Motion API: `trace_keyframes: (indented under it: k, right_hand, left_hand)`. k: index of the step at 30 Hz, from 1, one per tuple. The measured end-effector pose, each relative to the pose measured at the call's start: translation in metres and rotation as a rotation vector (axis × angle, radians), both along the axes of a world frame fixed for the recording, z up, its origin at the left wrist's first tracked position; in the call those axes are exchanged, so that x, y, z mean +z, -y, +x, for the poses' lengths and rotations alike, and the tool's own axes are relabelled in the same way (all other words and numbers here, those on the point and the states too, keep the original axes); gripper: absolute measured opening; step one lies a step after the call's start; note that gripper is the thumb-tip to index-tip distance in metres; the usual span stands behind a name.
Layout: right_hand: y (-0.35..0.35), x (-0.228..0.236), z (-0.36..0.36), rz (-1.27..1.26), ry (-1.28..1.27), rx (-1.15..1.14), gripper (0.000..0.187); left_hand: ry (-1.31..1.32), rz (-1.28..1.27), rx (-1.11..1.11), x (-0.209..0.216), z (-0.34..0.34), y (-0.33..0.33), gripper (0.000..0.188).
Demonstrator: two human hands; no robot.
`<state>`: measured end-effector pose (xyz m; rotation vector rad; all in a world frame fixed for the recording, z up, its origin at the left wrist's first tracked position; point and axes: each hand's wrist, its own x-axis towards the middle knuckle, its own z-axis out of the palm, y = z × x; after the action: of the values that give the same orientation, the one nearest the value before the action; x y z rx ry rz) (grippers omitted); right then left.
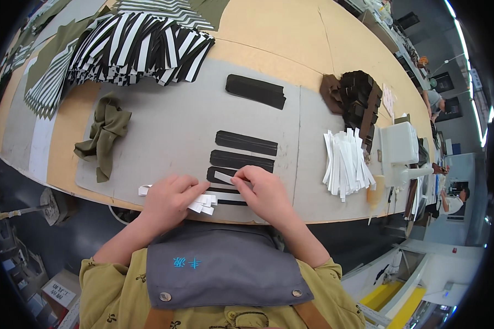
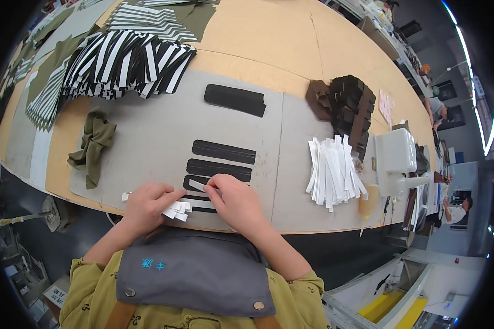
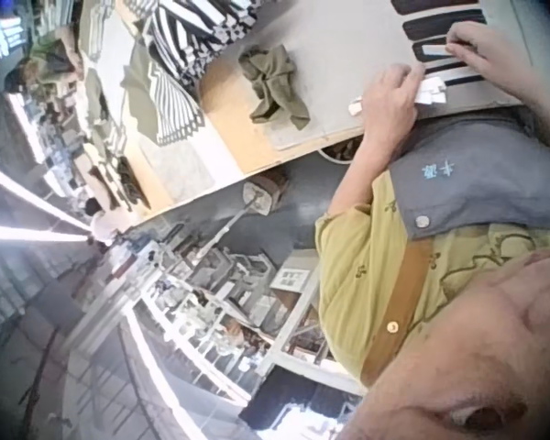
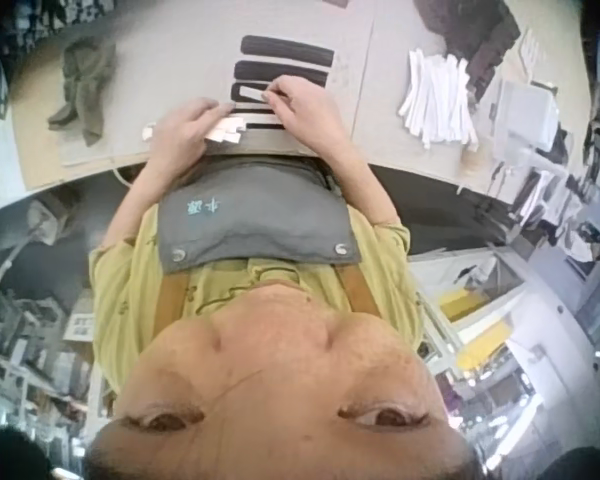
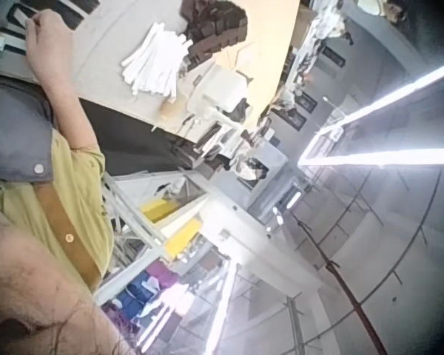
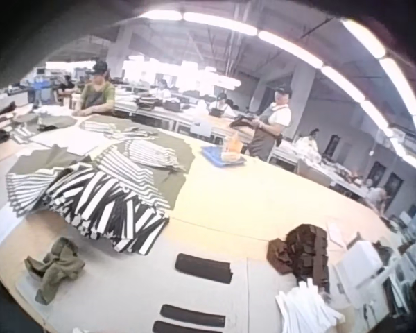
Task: The person arranges black fabric strips on a table and applies glue to them using a squeeze bottle. They then place white fabric strips on top of the glued black strips to create a striped pattern. The person handles the fabric pieces one by one, pressing them down to secure the bond.
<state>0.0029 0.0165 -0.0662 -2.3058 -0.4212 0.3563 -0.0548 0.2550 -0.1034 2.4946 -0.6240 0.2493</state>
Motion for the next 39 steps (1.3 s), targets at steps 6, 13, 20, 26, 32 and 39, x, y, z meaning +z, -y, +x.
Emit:
trace_keyframes:
  k: [6, 13, 20, 26, 32, 39]
  right_hand:
    - [-0.005, -0.002, 0.006, -0.002, 0.007, -0.032, 0.017]
    - [-0.010, 0.004, 0.006, -0.042, -0.148, -0.054, 0.020]
    - [-0.022, -0.002, 0.011, -0.116, -0.128, 0.019, 0.022]
    - [-0.024, -0.007, 0.012, -0.205, -0.001, 0.045, 0.022]
    - [-0.025, -0.009, 0.011, -0.251, 0.048, 0.059, 0.021]
    - [-0.024, -0.012, 0.010, -0.243, 0.094, 0.072, 0.020]
  left_hand:
    - [-0.002, -0.036, 0.024, -0.010, -0.007, -0.002, 0.049]
    - [0.046, -0.006, 0.011, -0.016, -0.006, -0.006, 0.041]
    - [0.030, -0.027, 0.029, -0.012, -0.005, -0.004, 0.052]
    - [0.013, -0.010, 0.016, -0.014, -0.004, -0.004, 0.044]
    - [0.005, 0.005, 0.008, -0.014, -0.004, -0.005, 0.041]
    - [0.004, 0.008, 0.010, -0.013, -0.004, -0.005, 0.041]
